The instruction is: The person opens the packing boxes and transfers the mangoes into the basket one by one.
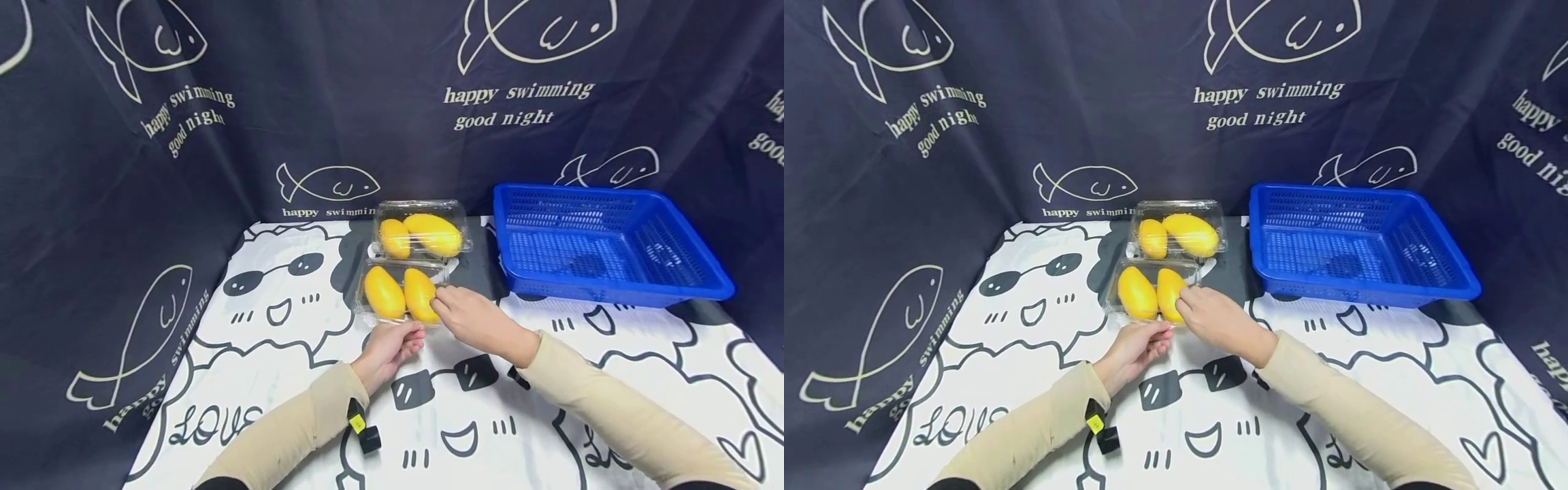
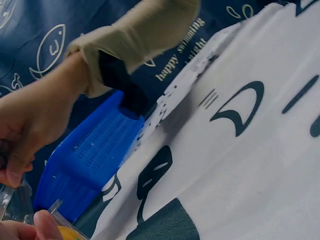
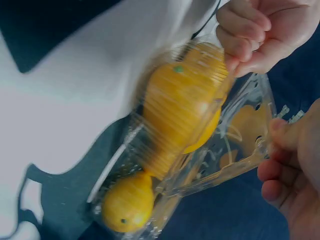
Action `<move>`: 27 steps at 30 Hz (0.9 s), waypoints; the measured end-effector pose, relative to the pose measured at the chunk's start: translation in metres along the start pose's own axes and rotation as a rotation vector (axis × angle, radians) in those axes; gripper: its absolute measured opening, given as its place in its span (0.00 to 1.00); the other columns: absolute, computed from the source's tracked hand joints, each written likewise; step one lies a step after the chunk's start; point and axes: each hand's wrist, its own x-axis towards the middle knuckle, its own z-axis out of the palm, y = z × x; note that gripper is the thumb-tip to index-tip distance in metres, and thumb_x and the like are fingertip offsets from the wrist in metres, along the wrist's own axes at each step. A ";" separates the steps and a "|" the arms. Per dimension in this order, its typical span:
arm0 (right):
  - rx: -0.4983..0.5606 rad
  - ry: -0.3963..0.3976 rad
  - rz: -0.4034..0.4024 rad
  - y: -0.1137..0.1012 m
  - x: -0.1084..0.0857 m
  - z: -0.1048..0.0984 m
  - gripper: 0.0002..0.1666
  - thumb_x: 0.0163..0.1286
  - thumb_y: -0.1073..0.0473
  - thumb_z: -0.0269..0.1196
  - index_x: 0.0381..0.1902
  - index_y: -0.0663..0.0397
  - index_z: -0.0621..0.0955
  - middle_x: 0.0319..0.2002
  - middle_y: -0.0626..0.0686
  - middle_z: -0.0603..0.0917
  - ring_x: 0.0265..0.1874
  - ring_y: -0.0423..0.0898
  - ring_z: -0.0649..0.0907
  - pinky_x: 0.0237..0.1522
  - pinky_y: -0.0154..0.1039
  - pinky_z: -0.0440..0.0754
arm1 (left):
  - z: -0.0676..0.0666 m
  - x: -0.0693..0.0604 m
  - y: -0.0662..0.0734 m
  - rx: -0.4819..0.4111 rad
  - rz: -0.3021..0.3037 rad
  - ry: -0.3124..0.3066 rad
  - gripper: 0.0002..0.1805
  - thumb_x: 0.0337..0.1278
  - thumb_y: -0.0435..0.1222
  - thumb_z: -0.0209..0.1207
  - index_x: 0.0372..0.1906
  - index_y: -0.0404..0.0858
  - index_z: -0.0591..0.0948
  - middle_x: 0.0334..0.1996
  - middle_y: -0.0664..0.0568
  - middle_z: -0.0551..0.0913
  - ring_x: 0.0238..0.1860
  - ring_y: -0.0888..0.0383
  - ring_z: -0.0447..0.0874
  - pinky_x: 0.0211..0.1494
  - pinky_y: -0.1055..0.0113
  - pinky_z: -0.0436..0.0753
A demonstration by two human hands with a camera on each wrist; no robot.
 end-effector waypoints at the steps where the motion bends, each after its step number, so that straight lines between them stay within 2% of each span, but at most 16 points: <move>1: 0.021 -0.006 0.011 0.000 -0.002 0.000 0.07 0.63 0.72 0.48 0.33 0.61 0.74 0.30 0.53 0.70 0.27 0.48 0.70 0.29 0.38 0.72 | 0.000 0.000 0.000 -0.012 -0.009 -0.010 0.11 0.59 0.31 0.59 0.41 0.25 0.83 0.21 0.53 0.83 0.18 0.67 0.80 0.22 0.80 0.78; 5: 0.071 0.005 0.062 0.002 -0.008 0.001 0.10 0.53 0.75 0.55 0.33 0.59 0.75 0.30 0.52 0.73 0.29 0.48 0.72 0.30 0.38 0.73 | 0.001 0.000 -0.001 -0.039 -0.024 -0.048 0.13 0.62 0.32 0.59 0.46 0.26 0.81 0.26 0.51 0.85 0.21 0.66 0.81 0.26 0.79 0.80; 9: 0.092 0.028 0.067 0.004 -0.009 0.001 0.14 0.49 0.76 0.57 0.33 0.58 0.76 0.31 0.52 0.74 0.30 0.48 0.73 0.31 0.38 0.74 | -0.001 0.000 0.000 -0.045 -0.024 -0.060 0.14 0.63 0.33 0.59 0.48 0.28 0.81 0.31 0.49 0.87 0.23 0.65 0.82 0.28 0.78 0.81; 14: 0.112 0.037 0.060 0.005 -0.008 0.002 0.12 0.51 0.76 0.57 0.33 0.59 0.76 0.31 0.51 0.74 0.30 0.48 0.73 0.31 0.38 0.74 | -0.007 -0.002 0.001 -0.039 -0.023 -0.063 0.15 0.65 0.35 0.57 0.51 0.29 0.80 0.36 0.47 0.87 0.26 0.64 0.83 0.30 0.77 0.82; 19: 0.132 0.042 0.063 0.005 -0.010 0.004 0.09 0.60 0.72 0.50 0.33 0.58 0.76 0.31 0.51 0.74 0.30 0.48 0.73 0.31 0.39 0.74 | -0.014 -0.003 0.001 -0.034 -0.011 -0.057 0.17 0.66 0.35 0.56 0.53 0.29 0.78 0.38 0.48 0.86 0.28 0.64 0.82 0.33 0.77 0.82; 27: 0.139 0.046 0.066 0.007 -0.010 0.005 0.08 0.59 0.73 0.54 0.35 0.59 0.77 0.31 0.53 0.74 0.32 0.49 0.74 0.33 0.40 0.75 | -0.023 -0.004 0.006 -0.029 0.006 -0.015 0.19 0.65 0.37 0.58 0.55 0.28 0.78 0.37 0.50 0.87 0.30 0.63 0.84 0.35 0.76 0.83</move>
